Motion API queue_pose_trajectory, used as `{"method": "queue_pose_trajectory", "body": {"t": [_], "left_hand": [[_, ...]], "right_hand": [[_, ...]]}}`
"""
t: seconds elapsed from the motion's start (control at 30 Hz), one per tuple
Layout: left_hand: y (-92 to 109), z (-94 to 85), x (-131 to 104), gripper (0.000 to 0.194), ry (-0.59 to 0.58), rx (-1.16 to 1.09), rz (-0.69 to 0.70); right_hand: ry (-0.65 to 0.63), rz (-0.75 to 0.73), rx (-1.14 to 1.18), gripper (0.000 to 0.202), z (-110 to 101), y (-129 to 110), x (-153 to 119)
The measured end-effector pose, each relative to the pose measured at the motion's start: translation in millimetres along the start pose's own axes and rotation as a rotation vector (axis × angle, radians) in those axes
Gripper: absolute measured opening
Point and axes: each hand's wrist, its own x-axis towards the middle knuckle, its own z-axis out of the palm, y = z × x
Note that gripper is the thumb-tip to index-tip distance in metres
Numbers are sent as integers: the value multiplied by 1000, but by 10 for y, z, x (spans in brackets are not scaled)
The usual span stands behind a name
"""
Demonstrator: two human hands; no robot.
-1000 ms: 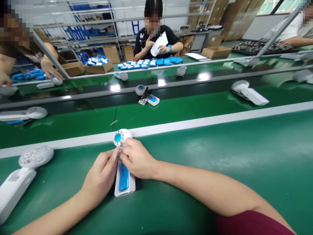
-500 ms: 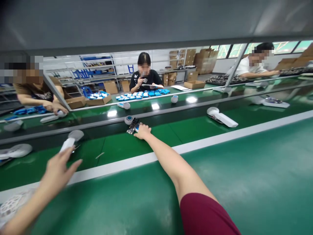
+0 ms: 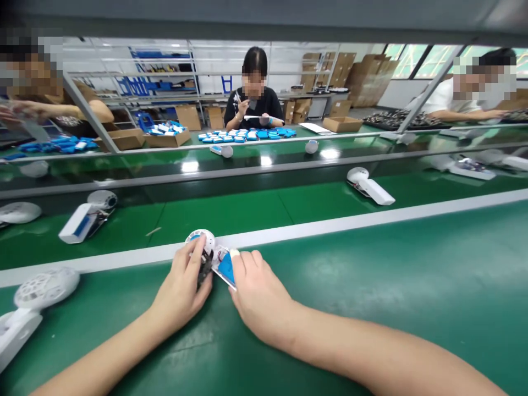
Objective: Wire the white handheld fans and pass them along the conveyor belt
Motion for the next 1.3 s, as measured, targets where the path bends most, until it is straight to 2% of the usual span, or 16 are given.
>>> {"method": "queue_pose_trajectory", "body": {"t": [0.1, 0.17, 0.3, 0.4, 0.53, 0.67, 0.77, 0.87, 0.93, 1.1, 1.3], "left_hand": [[-12, -48, -60, 62, -35, -75, 32], [-40, -106, -76, 57, -30, -111, 22], [-102, -168, -62, 41, 3, -108, 20], [-155, -150, -50, 33, 17, -82, -1], [-231, -116, -49, 37, -23, -54, -15], [-269, -109, -43, 40, -64, -60, -29], [-271, -124, -26, 38, -71, -90, -53], [-280, -173, -1, 33, -61, -108, -66], [-303, -227, 11, 29, -56, -73, -13], [-398, -367, -5, 33, -71, 142, 313], [-413, -456, -23, 26, -91, 310, 478]], "right_hand": [[-87, 31, 196, 41, -45, 95, -21], [-66, 47, 303, 33, -51, 192, 76], [4, 37, 320, 13, 35, 284, 348], [-32, 5, 388, 15, 145, 264, 495], [-47, -23, 519, 17, 269, 219, 548], [-69, 40, 660, 19, 340, 159, 546], [-75, 104, 734, 12, 383, 90, 591], [-43, 98, 741, 6, 431, 40, 643], [-25, 60, 740, 5, 457, 31, 658], [-21, 19, 746, 9, 475, 49, 662], [-2, 2, 722, 6, 483, 52, 668]]}}
